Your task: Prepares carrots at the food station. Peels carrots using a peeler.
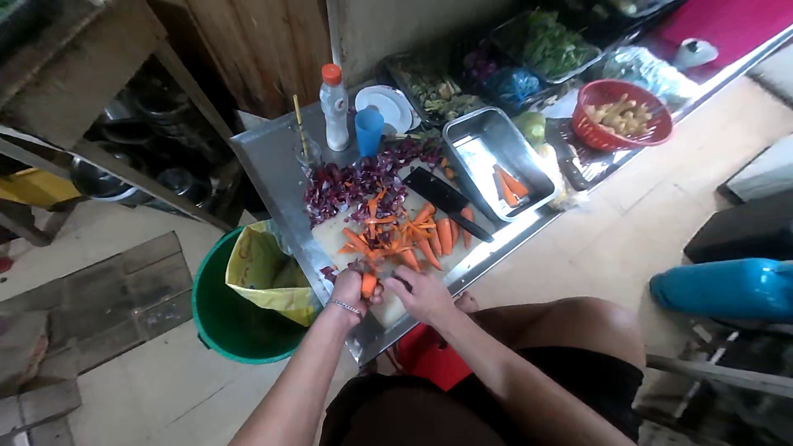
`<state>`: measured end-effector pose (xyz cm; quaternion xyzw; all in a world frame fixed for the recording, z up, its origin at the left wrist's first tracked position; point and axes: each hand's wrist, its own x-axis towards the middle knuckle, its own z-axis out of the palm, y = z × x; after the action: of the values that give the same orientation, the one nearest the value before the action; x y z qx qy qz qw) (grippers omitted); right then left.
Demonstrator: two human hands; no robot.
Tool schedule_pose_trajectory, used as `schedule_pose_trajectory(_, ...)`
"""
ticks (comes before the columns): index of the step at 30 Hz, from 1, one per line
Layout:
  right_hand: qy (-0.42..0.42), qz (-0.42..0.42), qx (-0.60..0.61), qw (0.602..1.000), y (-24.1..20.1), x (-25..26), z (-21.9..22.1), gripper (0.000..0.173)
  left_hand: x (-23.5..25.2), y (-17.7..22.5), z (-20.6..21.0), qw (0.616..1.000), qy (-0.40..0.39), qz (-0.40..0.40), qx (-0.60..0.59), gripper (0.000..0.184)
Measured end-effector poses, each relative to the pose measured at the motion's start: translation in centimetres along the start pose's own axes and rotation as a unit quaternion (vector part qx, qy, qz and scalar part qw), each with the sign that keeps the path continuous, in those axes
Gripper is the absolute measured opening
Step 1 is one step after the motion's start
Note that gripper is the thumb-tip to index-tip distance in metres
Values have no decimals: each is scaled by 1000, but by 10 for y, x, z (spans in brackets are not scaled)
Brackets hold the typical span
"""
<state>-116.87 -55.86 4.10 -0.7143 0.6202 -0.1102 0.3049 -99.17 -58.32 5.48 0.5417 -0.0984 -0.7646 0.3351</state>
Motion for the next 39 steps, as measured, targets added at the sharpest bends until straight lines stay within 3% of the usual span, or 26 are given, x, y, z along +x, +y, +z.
schedule_pose_trajectory(5,-75,173,124,974,26,33,-2,66,-2,1,-9,996,-78,2,41,57)
schedule_pose_trajectory(8,-89,232,245,937,15,20,-1,63,2,3,-6,999,-29,7,26,54)
schedule_pose_trajectory(10,-74,210,239,945,-8,2,-8,56,4,7,-2,1000,21,-4,3,49)
schedule_pose_trajectory(14,-34,128,71,989,-42,-29,-10,53,10,4,8,995,95,27,-16,46)
schedule_pose_trajectory(18,12,50,6,999,-38,-36,3,59,7,0,11,995,72,59,-47,42)
schedule_pose_trajectory(23,-16,155,35,987,-12,-13,-8,50,10,3,8,1000,21,4,4,49)
schedule_pose_trajectory(28,-12,52,44,998,-22,-23,-12,51,4,3,8,999,19,29,24,36)
schedule_pose_trajectory(31,-8,75,24,997,-6,-9,-9,52,-1,3,7,998,-25,2,52,32)
schedule_pose_trajectory(34,-17,136,53,989,16,9,-8,57,0,0,1,996,-60,-2,71,50)
schedule_pose_trajectory(39,-19,77,30,996,-27,-18,-17,51,2,3,-2,998,3,19,55,40)
